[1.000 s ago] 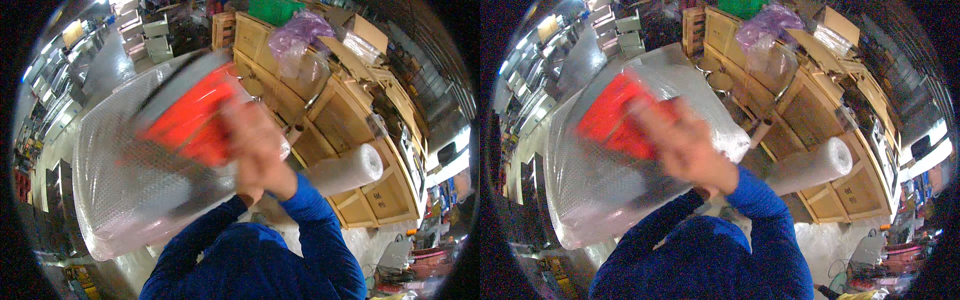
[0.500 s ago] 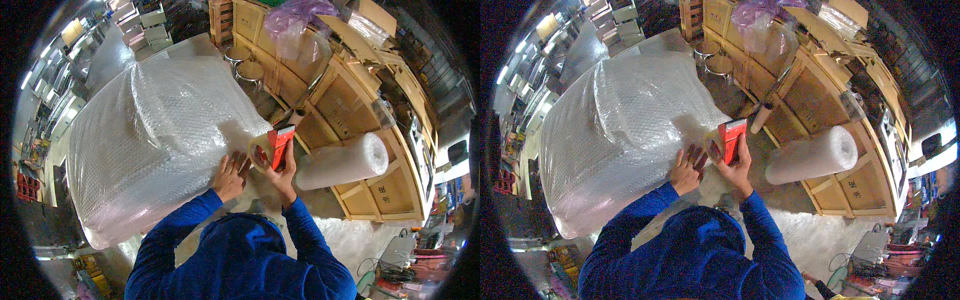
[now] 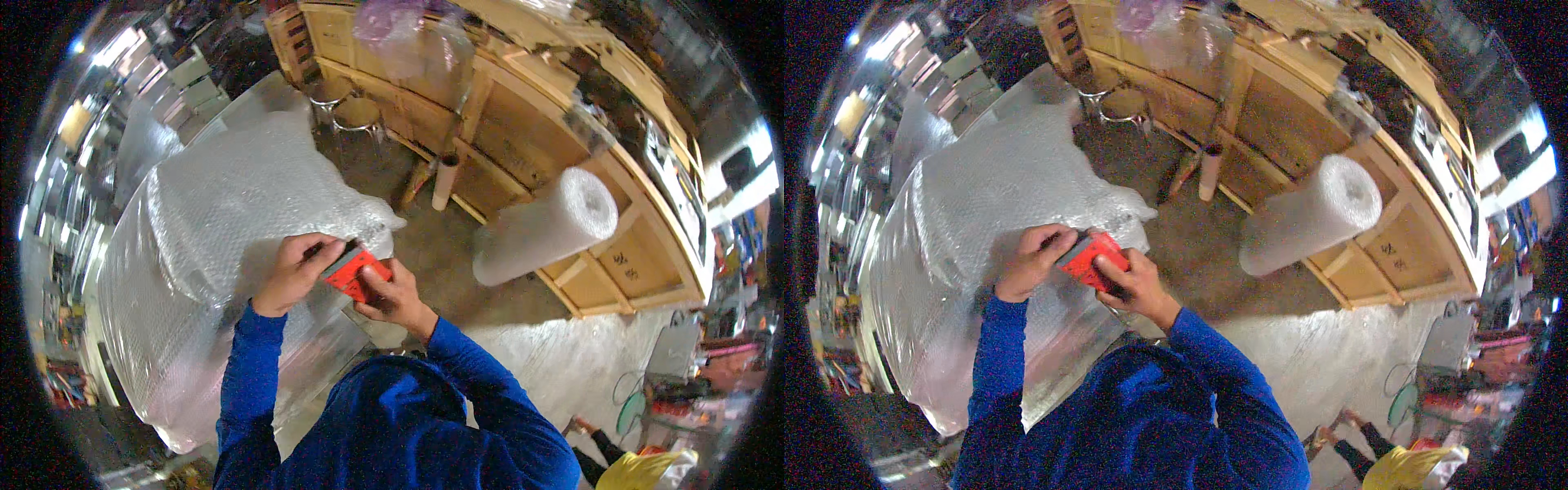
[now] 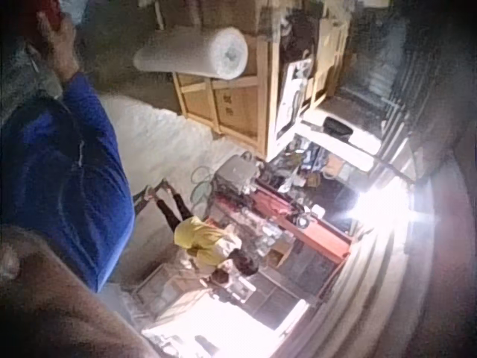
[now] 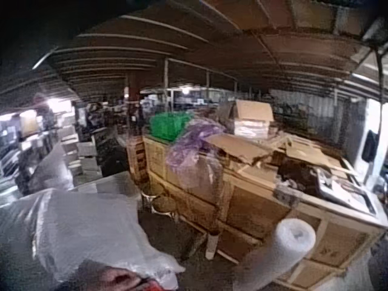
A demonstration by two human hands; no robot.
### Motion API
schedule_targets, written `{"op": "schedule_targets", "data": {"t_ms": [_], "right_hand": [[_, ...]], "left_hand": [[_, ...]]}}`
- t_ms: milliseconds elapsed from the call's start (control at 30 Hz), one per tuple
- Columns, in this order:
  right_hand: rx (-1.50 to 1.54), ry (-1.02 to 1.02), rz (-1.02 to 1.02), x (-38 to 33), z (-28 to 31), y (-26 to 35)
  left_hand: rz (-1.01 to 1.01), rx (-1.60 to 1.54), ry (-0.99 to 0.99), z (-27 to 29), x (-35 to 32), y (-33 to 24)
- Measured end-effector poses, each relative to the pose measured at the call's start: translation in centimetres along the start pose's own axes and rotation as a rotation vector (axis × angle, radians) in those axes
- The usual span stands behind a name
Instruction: The person wraps a large upholstered chair in bubble wrap and secures it with packing tape. They repeatedly fold the bubble wrap over the chair and apply tape to hold the layers in place.
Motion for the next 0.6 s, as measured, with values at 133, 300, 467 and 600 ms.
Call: {"op": "schedule_targets", "data": {"t_ms": [133, 300, 467, 600], "right_hand": [[-0.011, 0.014, -0.011, 0.1, -0.4, 0.8], [-0.011, -0.034, 0.002, 0.5, 0.1, 0.8], [0.011, -0.013, 0.031, 0.9, 0.6, 0.9], [0.014, 0.046, 0.053, 0.7, 1.2, 1.8]], "left_hand": [[0.132, 0.023, -0.054, 0.3, 0.1, 1.3], [0.166, 0.03, -0.002, 0.3, 0.4, 1.1], [0.123, 0.119, 0.128, 1.2, 0.1, -0.5], [0.221, 0.176, 0.143, 1.5, -0.6, -0.6]]}}
Point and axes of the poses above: each hand's wrist, its own x-axis towards the middle knuckle, its own z-axis out of the back of the hand, y = z × x, the point moved 6 cm from there along x, towards the middle knuckle, and after that the axes turned 2 degrees about x, right-handed, at the moved point
